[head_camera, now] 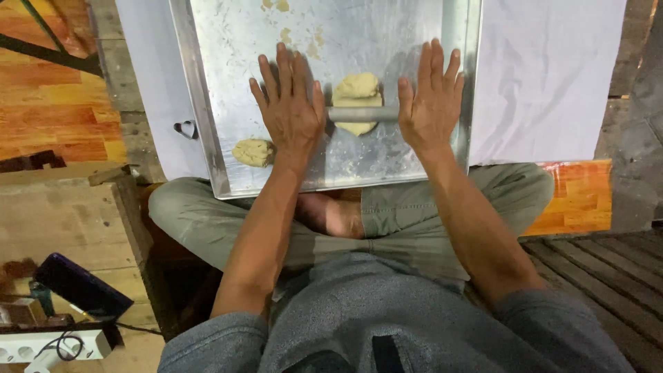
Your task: Arranging pre-cut heart-shaped dough pieces on a baking tray and rolling out more dough with a rolling pin.
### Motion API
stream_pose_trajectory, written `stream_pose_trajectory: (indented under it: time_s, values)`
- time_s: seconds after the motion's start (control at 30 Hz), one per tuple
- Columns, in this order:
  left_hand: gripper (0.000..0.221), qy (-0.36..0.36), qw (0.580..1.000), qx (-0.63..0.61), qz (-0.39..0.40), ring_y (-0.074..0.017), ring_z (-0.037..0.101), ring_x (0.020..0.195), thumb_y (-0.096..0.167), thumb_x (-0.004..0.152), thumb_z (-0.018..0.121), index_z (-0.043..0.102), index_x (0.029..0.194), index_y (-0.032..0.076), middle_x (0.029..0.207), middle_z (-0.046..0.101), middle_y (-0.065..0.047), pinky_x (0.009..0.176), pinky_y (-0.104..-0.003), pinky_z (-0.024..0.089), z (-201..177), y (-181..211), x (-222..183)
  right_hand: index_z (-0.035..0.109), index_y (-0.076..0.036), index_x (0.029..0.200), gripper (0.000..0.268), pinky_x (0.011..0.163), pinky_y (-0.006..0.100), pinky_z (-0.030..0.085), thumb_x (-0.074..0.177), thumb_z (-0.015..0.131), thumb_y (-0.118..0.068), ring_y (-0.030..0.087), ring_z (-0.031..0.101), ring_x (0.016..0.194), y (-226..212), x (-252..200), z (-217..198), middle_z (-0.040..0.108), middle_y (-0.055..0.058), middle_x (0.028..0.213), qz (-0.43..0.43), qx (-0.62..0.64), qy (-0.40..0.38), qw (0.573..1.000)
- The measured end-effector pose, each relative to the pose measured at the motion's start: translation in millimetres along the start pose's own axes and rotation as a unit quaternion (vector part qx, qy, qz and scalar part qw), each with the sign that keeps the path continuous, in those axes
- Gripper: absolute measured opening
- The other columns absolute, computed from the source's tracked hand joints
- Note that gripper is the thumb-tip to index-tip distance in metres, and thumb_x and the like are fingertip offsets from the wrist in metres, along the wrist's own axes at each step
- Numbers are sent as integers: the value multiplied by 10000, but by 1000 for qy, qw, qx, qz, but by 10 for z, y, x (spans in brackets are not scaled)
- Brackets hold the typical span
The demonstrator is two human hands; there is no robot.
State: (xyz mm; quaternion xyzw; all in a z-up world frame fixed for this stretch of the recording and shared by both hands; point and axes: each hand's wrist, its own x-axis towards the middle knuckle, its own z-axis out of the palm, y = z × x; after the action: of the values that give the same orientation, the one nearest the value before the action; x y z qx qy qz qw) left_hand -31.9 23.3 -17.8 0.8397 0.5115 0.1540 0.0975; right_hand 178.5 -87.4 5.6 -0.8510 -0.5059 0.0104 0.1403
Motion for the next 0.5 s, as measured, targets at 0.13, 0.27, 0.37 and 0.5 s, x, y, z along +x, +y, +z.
stream_pose_trajectory:
  time_s: [0.13, 0.27, 0.37, 0.5]
  values:
    - [647, -28, 999, 20, -33, -354, 71, 1609, 447, 1110, 514, 353, 1665, 155, 1726, 128, -39, 1326, -609, 141, 86, -10, 230, 213, -143, 1661, 607, 1246, 695, 274, 1180, 319, -497, 414, 133, 1566, 30, 320, -2, 253, 64, 1720, -7, -9, -24, 1000]
    - [662, -1, 999, 12, -41, -377, 38, 1629, 472, 1136, 519, 328, 1682, 149, 1740, 84, -35, 1352, -643, 175, 185, -43, 414, 219, -64, 1647, 606, 1261, 647, 250, 1208, 408, -436, 411, 172, 1564, -18, 593, -33, 263, 89, 1712, -26, -22, -25, 999]
    - [686, 17, 999, 21, -41, -378, 20, 1638, 478, 1148, 576, 312, 1687, 148, 1746, 73, -47, 1363, -656, 219, 241, -64, 519, 243, -62, 1634, 593, 1259, 648, 247, 1207, 419, -433, 428, 223, 1547, -79, 734, -68, 291, 97, 1695, -24, -25, -22, 999]
    - [686, -17, 998, 11, -64, -371, 21, 1622, 505, 1163, 561, 283, 1679, 149, 1741, 147, -71, 1369, -638, 182, 183, -55, 658, 302, -76, 1612, 557, 1213, 666, 315, 1193, 351, -440, 422, 358, 1486, -151, 856, -146, 354, 101, 1660, -41, 2, 2, 999]
